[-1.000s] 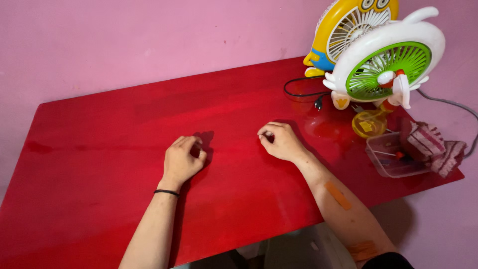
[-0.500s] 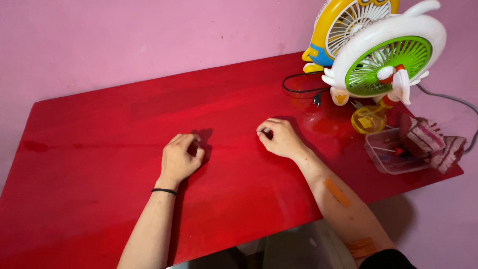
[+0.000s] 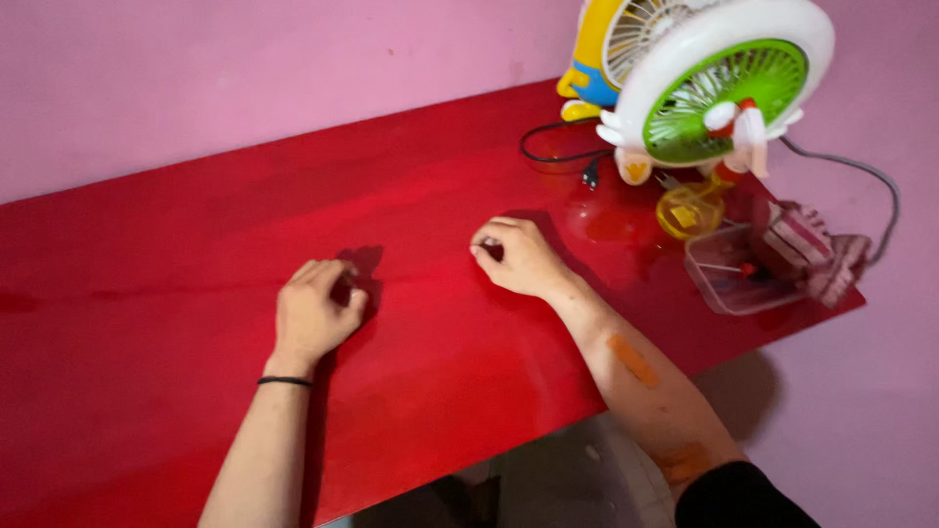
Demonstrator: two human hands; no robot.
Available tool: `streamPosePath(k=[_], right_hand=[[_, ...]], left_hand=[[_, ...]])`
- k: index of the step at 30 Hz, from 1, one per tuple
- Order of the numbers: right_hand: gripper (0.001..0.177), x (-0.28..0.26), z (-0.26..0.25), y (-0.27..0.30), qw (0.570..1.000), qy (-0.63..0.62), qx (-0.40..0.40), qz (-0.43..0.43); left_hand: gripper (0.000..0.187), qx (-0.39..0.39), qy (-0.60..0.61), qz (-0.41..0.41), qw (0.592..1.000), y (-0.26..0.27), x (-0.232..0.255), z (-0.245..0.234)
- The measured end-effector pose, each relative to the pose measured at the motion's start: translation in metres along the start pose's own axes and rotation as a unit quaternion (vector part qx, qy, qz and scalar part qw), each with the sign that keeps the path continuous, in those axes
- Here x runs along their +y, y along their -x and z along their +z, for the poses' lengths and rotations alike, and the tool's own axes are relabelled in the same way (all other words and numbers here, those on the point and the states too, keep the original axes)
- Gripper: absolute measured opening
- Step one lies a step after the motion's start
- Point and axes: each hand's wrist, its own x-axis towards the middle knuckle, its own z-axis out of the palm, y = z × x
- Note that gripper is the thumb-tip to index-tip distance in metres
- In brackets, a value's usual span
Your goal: The person disassembles a small white and green desk fan on a red table. They remove the front grille, then use a screwdriver to loosen screws on the rear housing, leaving the fan partially taken apart.
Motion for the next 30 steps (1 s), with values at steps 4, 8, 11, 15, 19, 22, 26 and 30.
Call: streamPosePath(k=[4, 8, 11, 15, 19, 22, 26, 30], right_hand=[[0.007, -0.016, -0.010, 0.003, 1.000, -0.024, 0.010, 0.017], [0.008, -0.039, -0.029, 0.007, 0.998, -0.041, 0.055, -0.014], [0.009, -0.049, -0.049, 0.014, 0.992, -0.053, 0.111, -0.003], [0.010, -0.049, -0.081, 0.048, 0.975, -0.011, 0.221, 0.005], [0.009, -0.022, -0.127, 0.105, 0.937, 0.162, 0.305, 0.039], [0.012, 0.008, -0.180, 0.157, 0.892, 0.214, 0.369, 0.151], [0.033, 0.061, -0.245, 0.198, 0.844, 0.404, 0.310, 0.170], [0.064, 0.089, -0.261, 0.222, 0.868, 0.373, 0.239, 0.225]], left_hand=[[0.019, 0.002, -0.005, 0.003, 1.000, 0.000, 0.002, -0.002], [0.017, 0.008, 0.037, 0.003, 0.999, -0.001, 0.013, 0.002], [0.018, 0.000, 0.085, 0.005, 0.996, -0.006, 0.031, 0.009], [0.018, -0.061, 0.146, 0.001, 0.987, -0.021, 0.068, 0.022], [0.023, -0.126, 0.209, 0.075, 0.967, -0.048, 0.118, 0.058], [0.027, -0.178, 0.211, 0.107, 0.955, -0.068, 0.167, 0.102], [0.037, -0.211, 0.218, 0.172, 0.937, -0.091, 0.234, 0.156], [0.052, -0.185, 0.222, 0.243, 0.926, -0.103, 0.283, 0.191]])
